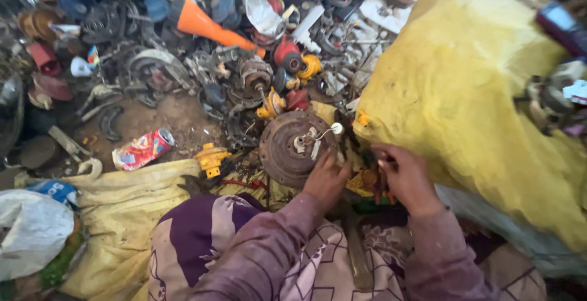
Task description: The person sits on the ground and uses a screwdriver and hammer to disassemble and adjust a circular mechanical component. They repeatedly pry, strike, and rotate the part while surrounded by scrap metal and tools.
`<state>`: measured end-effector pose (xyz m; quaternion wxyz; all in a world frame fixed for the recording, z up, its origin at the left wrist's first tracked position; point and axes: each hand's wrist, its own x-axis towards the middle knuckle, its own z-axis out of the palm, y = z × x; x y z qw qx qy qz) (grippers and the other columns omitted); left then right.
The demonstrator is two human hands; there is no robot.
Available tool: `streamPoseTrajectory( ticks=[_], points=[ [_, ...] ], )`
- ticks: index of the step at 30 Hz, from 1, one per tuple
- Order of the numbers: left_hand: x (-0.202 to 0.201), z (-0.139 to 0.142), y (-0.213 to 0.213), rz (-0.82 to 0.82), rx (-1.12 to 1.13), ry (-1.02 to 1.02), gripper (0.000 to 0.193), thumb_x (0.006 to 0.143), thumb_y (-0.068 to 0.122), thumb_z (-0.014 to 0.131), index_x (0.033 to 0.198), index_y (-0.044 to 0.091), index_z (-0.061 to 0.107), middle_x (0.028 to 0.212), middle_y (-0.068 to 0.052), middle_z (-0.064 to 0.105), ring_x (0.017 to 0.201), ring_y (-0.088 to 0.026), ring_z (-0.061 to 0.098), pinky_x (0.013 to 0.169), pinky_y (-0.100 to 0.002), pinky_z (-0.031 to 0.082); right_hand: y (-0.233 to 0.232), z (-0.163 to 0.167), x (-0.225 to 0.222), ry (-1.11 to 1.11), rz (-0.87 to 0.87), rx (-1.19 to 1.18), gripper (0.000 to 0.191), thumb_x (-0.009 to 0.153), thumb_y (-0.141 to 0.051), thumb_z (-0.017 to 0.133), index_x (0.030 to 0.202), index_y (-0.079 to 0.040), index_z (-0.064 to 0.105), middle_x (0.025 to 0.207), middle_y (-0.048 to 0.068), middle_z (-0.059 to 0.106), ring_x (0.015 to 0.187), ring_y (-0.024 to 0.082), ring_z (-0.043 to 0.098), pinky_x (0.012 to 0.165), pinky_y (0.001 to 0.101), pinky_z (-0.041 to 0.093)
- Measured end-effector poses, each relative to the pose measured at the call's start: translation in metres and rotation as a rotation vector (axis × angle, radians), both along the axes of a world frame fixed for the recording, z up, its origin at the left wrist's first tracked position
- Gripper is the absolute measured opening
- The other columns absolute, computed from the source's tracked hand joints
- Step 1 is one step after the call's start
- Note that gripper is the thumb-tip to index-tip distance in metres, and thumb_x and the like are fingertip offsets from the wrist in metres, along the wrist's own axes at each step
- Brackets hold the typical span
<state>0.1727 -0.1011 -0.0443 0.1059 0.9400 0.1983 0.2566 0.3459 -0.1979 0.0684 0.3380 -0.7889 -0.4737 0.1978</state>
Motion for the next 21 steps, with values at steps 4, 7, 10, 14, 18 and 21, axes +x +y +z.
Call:
streamPoseTrajectory(
  ticks=[4, 7, 10, 14, 18, 21],
  points=[
    [-0.016, 0.026, -0.007, -0.042, -0.089, 0.082, 0.023, 0.083, 0.014, 0.062, 0.105, 0.006, 0.066, 0.095, -0.012, 0.071, 0.113, -0.036, 0.06, 0.109, -0.052, 0.042, -0.036, -0.003, -0.009, -0.096, -0.062, 0.154, 0.034, 0.085, -0.009, 0.076, 0.119, -0.013, 0.074, 0.093, 0.012, 0.075, 0.082, 0.024, 0.076, 0.074, 0.0335, 0.058],
    [-0.043, 0.048, -0.006, 0.133, -0.247, -0.125, 0.011, 0.085, 0.016, 0.067, 0.093, 0.01, 0.069, 0.093, -0.011, 0.07, 0.102, -0.036, 0.061, 0.093, -0.05, 0.049, -0.058, 0.005, -0.018, -0.212, -0.104, 0.213, 0.036, 0.084, -0.011, 0.081, 0.119, -0.009, 0.074, 0.097, 0.014, 0.076, 0.087, 0.023, 0.074, 0.076, 0.0347, 0.057],
    [-0.085, 0.056, -0.001, 0.387, -0.269, -0.439, 0.015, 0.085, 0.013, 0.076, 0.097, 0.005, 0.072, 0.09, -0.015, 0.07, 0.089, -0.036, 0.065, 0.079, -0.047, 0.052, -0.076, 0.018, -0.023, -0.24, -0.17, 0.415, 0.031, 0.089, -0.013, 0.08, 0.119, -0.009, 0.074, 0.099, 0.012, 0.077, 0.091, 0.019, 0.076, 0.08, 0.0331, 0.058],
    [-0.121, 0.049, 0.023, 0.714, -0.822, -0.622, 0.021, 0.075, 0.012, 0.087, 0.094, 0.006, 0.079, 0.086, -0.01, 0.079, 0.075, -0.02, 0.073, 0.071, -0.034, 0.059, -0.08, 0.017, -0.023, -0.083, -0.161, 0.442, 0.029, 0.091, -0.014, 0.077, 0.118, -0.006, 0.072, 0.097, 0.012, 0.077, 0.086, 0.02, 0.075, 0.078, 0.0329, 0.058],
    [-0.119, 0.046, 0.034, 0.82, -0.879, -0.684, 0.022, 0.074, 0.01, 0.086, 0.094, 0.006, 0.079, 0.084, -0.009, 0.079, 0.075, -0.019, 0.072, 0.074, -0.034, 0.059, -0.06, -0.011, -0.021, -0.066, -0.067, 0.12, 0.021, 0.085, -0.012, 0.076, 0.105, -0.006, 0.075, 0.089, 0.012, 0.078, 0.078, 0.022, 0.076, 0.072, 0.0361, 0.06],
    [-0.111, 0.052, 0.029, 0.721, -0.846, -0.453, 0.025, 0.069, 0.01, 0.088, 0.091, 0.007, 0.077, 0.087, -0.008, 0.078, 0.08, -0.02, 0.075, 0.077, -0.035, 0.059, -0.055, -0.023, -0.017, -0.079, 0.046, -0.045, 0.015, 0.083, -0.01, 0.073, 0.097, -0.008, 0.077, 0.089, 0.012, 0.081, 0.081, 0.022, 0.08, 0.074, 0.0361, 0.062]
  ],
)
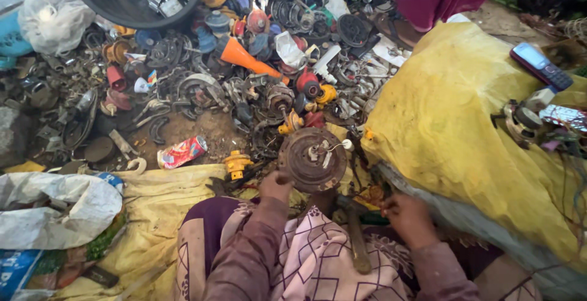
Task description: The person sits on the ground and uses a screwdriver and hammer to disassemble and adjust a circular mechanical component. They repeatedly pry, strike, and rotate the part while surrounded by scrap metal and tools.
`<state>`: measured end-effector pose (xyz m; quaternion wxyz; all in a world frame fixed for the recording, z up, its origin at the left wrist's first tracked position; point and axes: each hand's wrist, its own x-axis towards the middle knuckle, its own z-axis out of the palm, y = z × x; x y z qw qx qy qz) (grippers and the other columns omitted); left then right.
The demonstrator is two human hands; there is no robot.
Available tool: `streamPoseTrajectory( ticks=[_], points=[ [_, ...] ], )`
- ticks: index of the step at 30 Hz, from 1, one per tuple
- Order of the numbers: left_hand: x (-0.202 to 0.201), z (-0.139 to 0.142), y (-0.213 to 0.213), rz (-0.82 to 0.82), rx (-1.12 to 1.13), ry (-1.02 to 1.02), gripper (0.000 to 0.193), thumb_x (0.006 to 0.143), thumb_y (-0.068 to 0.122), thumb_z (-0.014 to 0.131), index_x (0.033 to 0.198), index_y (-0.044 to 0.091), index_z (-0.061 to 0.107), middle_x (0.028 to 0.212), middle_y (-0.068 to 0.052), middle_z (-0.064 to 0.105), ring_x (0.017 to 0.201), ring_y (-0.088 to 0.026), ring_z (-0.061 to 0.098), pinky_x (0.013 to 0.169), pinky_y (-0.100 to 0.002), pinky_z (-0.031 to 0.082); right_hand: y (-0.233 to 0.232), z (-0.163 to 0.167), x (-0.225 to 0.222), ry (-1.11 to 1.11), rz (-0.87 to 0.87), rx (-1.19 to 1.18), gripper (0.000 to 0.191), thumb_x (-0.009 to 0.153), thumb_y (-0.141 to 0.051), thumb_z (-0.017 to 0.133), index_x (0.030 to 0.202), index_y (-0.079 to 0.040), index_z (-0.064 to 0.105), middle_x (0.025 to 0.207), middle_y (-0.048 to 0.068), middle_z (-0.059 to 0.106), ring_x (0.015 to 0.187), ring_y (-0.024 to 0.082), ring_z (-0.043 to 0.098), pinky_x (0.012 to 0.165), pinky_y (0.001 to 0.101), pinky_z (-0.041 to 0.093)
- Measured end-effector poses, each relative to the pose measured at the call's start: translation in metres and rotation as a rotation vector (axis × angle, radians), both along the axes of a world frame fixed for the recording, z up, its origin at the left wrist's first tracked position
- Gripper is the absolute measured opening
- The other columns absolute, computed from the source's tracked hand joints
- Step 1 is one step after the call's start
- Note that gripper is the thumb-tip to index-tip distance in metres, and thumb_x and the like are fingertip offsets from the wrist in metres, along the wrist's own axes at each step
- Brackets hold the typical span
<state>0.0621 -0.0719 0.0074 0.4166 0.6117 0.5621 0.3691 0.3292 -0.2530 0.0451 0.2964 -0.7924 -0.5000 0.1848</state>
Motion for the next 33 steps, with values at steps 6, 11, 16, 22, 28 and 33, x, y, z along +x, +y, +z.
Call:
streamPoseTrajectory(
  ticks=[6, 11, 16, 22, 28, 33],
  points=[
    [0.005, 0.022, -0.015, -0.112, 0.149, 0.435, 0.028, 0.064, 0.013, 0.092, 0.088, 0.011, 0.077, 0.094, -0.014, 0.07, 0.094, -0.036, 0.068, 0.083, -0.045, 0.055, -0.001, 0.008, -0.006, -0.044, -0.004, -0.372, 0.032, 0.079, -0.015, 0.08, 0.108, -0.008, 0.071, 0.1, 0.017, 0.077, 0.098, 0.033, 0.074, 0.081, 0.0454, 0.058],
    [0.008, 0.017, -0.02, -0.095, 0.241, 0.38, 0.046, 0.056, 0.015, 0.093, 0.095, 0.007, 0.068, 0.109, -0.019, 0.062, 0.105, -0.04, 0.061, 0.089, -0.047, 0.052, -0.004, 0.026, -0.018, -0.154, -0.095, -0.273, 0.02, 0.093, -0.029, 0.077, 0.106, -0.014, 0.077, 0.098, 0.018, 0.075, 0.095, 0.039, 0.071, 0.081, 0.0492, 0.055],
    [0.014, -0.002, -0.018, -0.27, 0.409, 0.478, 0.038, 0.07, 0.017, 0.087, 0.101, 0.006, 0.068, 0.111, -0.02, 0.064, 0.107, -0.042, 0.061, 0.093, -0.049, 0.05, -0.016, 0.033, -0.023, -0.027, -0.366, 0.554, 0.018, 0.097, -0.013, 0.078, 0.115, -0.011, 0.075, 0.078, 0.007, 0.068, 0.066, 0.021, 0.055, 0.062, 0.0366, 0.046],
    [0.02, -0.011, -0.026, -0.516, 0.404, 0.383, 0.034, 0.074, 0.014, 0.077, 0.106, 0.005, 0.068, 0.115, -0.02, 0.064, 0.111, -0.042, 0.061, 0.095, -0.047, 0.052, -0.016, 0.026, -0.022, 0.092, -0.27, 0.696, 0.03, 0.097, -0.016, 0.074, 0.125, -0.007, 0.067, 0.087, 0.003, 0.07, 0.078, 0.006, 0.063, 0.073, 0.0255, 0.052],
    [0.035, -0.009, -0.028, -0.58, 0.126, 0.868, 0.026, 0.088, 0.013, 0.06, 0.108, 0.008, 0.075, 0.122, -0.021, 0.067, 0.112, -0.039, 0.066, 0.095, -0.049, 0.055, -0.012, 0.03, -0.027, -0.047, -0.152, 0.618, 0.034, 0.092, -0.013, 0.077, 0.123, -0.004, 0.07, 0.096, 0.014, 0.074, 0.083, 0.017, 0.072, 0.075, 0.0304, 0.055],
    [0.039, -0.011, -0.029, -0.557, -0.131, 0.938, 0.03, 0.099, 0.02, 0.055, 0.116, 0.009, 0.078, 0.124, -0.022, 0.074, 0.114, -0.036, 0.07, 0.098, -0.048, 0.056, -0.011, 0.029, -0.027, -0.032, -0.218, 0.501, 0.034, 0.09, -0.015, 0.079, 0.123, -0.006, 0.073, 0.088, 0.014, 0.074, 0.074, 0.017, 0.071, 0.068, 0.0314, 0.054]
  ],
)
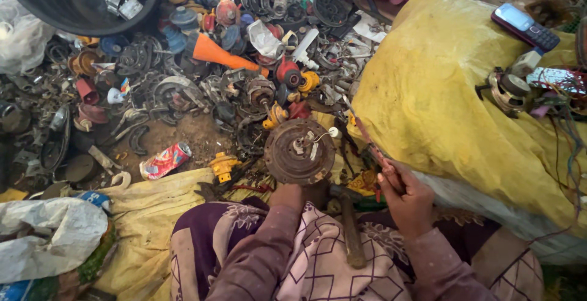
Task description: The person sits on the ground and uses a screwdriver and hammer to disassemble and adjust a circular mechanical component. They repeatedly pry, strike, and rotate the part while surrounded by scrap metal and tools.
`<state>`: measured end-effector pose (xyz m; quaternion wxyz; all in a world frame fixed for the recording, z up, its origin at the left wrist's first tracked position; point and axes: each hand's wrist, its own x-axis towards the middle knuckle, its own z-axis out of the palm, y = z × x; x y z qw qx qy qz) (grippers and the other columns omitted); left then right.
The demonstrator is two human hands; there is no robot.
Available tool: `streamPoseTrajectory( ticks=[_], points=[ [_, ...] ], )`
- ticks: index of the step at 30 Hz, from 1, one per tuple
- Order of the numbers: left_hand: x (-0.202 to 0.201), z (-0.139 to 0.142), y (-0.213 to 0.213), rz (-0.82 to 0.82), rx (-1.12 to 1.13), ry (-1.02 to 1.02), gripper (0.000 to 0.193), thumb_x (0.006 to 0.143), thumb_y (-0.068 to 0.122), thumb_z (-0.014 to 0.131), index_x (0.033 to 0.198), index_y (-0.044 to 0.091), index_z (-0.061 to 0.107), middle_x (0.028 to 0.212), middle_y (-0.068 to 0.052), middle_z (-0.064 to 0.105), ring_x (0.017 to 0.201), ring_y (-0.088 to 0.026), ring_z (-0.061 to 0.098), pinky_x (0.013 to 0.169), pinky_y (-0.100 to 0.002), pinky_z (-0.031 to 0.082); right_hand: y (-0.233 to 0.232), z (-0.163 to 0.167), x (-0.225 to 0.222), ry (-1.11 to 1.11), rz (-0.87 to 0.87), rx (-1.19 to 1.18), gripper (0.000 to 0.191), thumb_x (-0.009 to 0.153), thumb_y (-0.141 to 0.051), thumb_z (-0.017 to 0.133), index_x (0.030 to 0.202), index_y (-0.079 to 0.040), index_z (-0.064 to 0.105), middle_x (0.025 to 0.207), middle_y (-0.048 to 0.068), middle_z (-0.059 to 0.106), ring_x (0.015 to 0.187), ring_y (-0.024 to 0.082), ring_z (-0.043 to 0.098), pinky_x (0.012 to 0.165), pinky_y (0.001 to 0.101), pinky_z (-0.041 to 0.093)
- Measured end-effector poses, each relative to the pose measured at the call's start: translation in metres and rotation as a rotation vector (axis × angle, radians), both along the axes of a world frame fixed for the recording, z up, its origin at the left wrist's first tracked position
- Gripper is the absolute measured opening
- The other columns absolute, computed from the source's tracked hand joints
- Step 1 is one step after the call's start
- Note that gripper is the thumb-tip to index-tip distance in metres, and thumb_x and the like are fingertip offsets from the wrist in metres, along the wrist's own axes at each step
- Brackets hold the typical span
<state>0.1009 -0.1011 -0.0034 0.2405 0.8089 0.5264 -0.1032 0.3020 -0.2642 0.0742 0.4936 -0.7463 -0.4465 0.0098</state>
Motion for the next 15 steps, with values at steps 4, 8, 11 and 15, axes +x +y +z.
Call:
streamPoseTrajectory(
  ticks=[4, 8, 11, 15],
  points=[
    [-0.001, -0.006, -0.004, 0.43, -0.146, -0.591, 0.035, 0.088, 0.011, 0.065, 0.122, 0.006, 0.069, 0.116, -0.023, 0.072, 0.102, -0.038, 0.071, 0.087, -0.049, 0.058, 0.001, -0.004, 0.003, -0.011, 0.008, 0.105, 0.034, 0.09, -0.014, 0.079, 0.122, -0.004, 0.071, 0.095, 0.014, 0.075, 0.081, 0.017, 0.072, 0.073, 0.0312, 0.055],
    [-0.007, -0.016, -0.002, 1.013, -0.691, -1.207, 0.045, 0.081, -0.008, 0.066, 0.125, 0.002, 0.063, 0.108, -0.025, 0.073, 0.089, -0.04, 0.072, 0.075, -0.049, 0.06, 0.003, -0.005, 0.004, -0.041, -0.011, 0.096, 0.034, 0.089, -0.014, 0.081, 0.12, -0.004, 0.072, 0.096, 0.015, 0.075, 0.081, 0.019, 0.073, 0.073, 0.0324, 0.056],
    [-0.007, -0.019, 0.004, 1.054, -0.782, -1.341, 0.056, 0.076, -0.022, 0.067, 0.127, -0.002, 0.058, 0.101, -0.027, 0.073, 0.08, -0.04, 0.074, 0.066, -0.049, 0.063, 0.003, -0.003, 0.003, -0.04, -0.016, 0.077, 0.033, 0.089, -0.014, 0.081, 0.12, -0.005, 0.072, 0.093, 0.016, 0.075, 0.08, 0.019, 0.074, 0.071, 0.0329, 0.056],
    [-0.005, -0.015, 0.008, 1.08, -0.801, -1.304, 0.051, 0.078, -0.021, 0.065, 0.126, -0.005, 0.06, 0.103, -0.022, 0.075, 0.082, -0.038, 0.076, 0.069, -0.046, 0.066, 0.0, -0.001, 0.002, -0.035, 0.0, 0.074, 0.033, 0.089, -0.014, 0.08, 0.119, -0.005, 0.073, 0.092, 0.015, 0.074, 0.079, 0.019, 0.074, 0.07, 0.0326, 0.055]
  ],
)
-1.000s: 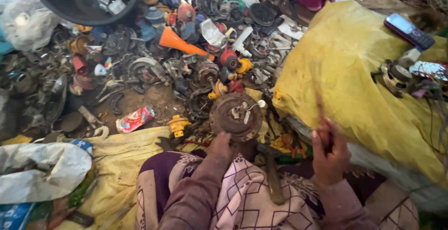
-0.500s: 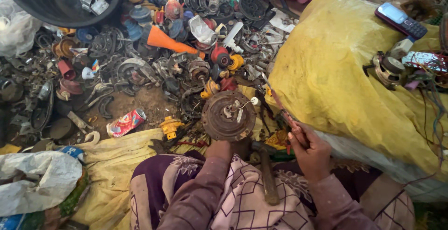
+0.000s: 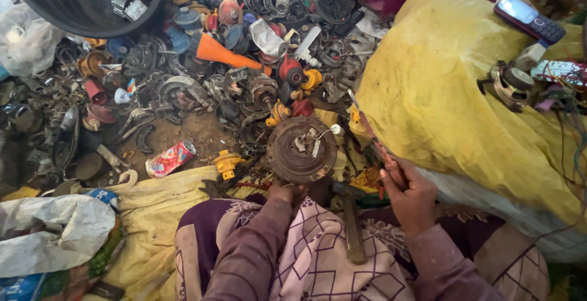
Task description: The person sits on the ground and uses a screwdriver and hammer to disassemble and adjust a circular mechanical component. They repeatedly pry, strike, and rotate the part while surrounded by scrap metal and tools.
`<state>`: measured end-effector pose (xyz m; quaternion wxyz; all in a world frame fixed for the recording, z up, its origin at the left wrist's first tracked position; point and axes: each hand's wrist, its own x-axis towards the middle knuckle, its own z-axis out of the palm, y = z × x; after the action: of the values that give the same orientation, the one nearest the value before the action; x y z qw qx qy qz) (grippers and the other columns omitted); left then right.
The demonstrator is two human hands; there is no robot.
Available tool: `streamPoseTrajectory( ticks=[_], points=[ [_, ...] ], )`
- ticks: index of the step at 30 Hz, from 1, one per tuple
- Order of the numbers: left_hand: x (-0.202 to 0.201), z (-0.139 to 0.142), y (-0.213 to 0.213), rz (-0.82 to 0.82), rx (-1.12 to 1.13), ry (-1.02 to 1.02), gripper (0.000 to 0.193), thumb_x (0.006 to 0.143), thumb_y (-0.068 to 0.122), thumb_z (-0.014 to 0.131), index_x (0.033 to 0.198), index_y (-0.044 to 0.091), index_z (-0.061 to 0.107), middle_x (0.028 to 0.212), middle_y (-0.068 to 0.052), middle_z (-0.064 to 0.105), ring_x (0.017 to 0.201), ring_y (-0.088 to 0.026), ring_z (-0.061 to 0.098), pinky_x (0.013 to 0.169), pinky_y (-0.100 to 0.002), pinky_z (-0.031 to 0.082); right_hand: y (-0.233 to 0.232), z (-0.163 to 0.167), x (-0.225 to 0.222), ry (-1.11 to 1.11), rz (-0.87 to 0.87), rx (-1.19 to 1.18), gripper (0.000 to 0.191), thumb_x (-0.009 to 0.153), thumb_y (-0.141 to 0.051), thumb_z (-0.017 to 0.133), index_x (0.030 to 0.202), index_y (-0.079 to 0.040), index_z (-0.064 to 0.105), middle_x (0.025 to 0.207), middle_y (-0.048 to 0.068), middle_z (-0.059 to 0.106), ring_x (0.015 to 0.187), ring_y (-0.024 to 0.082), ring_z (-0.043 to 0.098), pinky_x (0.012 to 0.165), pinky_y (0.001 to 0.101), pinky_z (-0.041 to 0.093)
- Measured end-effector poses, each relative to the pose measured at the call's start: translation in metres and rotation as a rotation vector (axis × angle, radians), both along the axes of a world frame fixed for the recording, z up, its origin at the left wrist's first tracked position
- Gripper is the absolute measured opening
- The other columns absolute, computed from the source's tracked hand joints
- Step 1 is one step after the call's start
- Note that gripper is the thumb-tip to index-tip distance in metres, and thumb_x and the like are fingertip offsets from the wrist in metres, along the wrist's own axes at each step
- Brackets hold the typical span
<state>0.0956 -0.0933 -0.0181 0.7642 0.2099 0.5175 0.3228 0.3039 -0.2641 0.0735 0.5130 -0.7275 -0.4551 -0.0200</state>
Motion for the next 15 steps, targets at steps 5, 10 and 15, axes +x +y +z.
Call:
streamPoseTrajectory(
  ticks=[5, 10, 15],
  points=[
    [0.0, 0.011, -0.002, -0.028, 0.053, 0.103, 0.05, 0.079, -0.02, 0.063, 0.127, -0.005, 0.06, 0.103, -0.025, 0.074, 0.084, -0.037, 0.076, 0.069, -0.045, 0.064, 0.0, 0.0, 0.0, 0.065, -0.007, 0.005, 0.032, 0.089, -0.013, 0.079, 0.12, -0.006, 0.073, 0.088, 0.013, 0.074, 0.075, 0.017, 0.073, 0.068, 0.0318, 0.055],
    [-0.001, 0.015, -0.001, -0.048, 0.079, 0.039, 0.054, 0.078, -0.022, 0.062, 0.129, -0.005, 0.058, 0.106, -0.025, 0.073, 0.085, -0.038, 0.075, 0.069, -0.046, 0.065, 0.0, 0.002, 0.0, 0.045, 0.018, 0.029, 0.032, 0.088, -0.012, 0.08, 0.119, -0.006, 0.073, 0.088, 0.012, 0.074, 0.074, 0.016, 0.072, 0.067, 0.0311, 0.055],
    [-0.002, 0.01, -0.003, 0.003, 0.026, -0.028, 0.066, 0.078, -0.025, 0.059, 0.138, -0.001, 0.048, 0.109, -0.03, 0.071, 0.086, -0.039, 0.075, 0.072, -0.045, 0.066, -0.001, 0.004, 0.001, 0.057, 0.004, -0.032, 0.034, 0.089, -0.013, 0.08, 0.121, -0.005, 0.073, 0.085, 0.013, 0.074, 0.07, 0.015, 0.071, 0.062, 0.0318, 0.053]
  ],
)
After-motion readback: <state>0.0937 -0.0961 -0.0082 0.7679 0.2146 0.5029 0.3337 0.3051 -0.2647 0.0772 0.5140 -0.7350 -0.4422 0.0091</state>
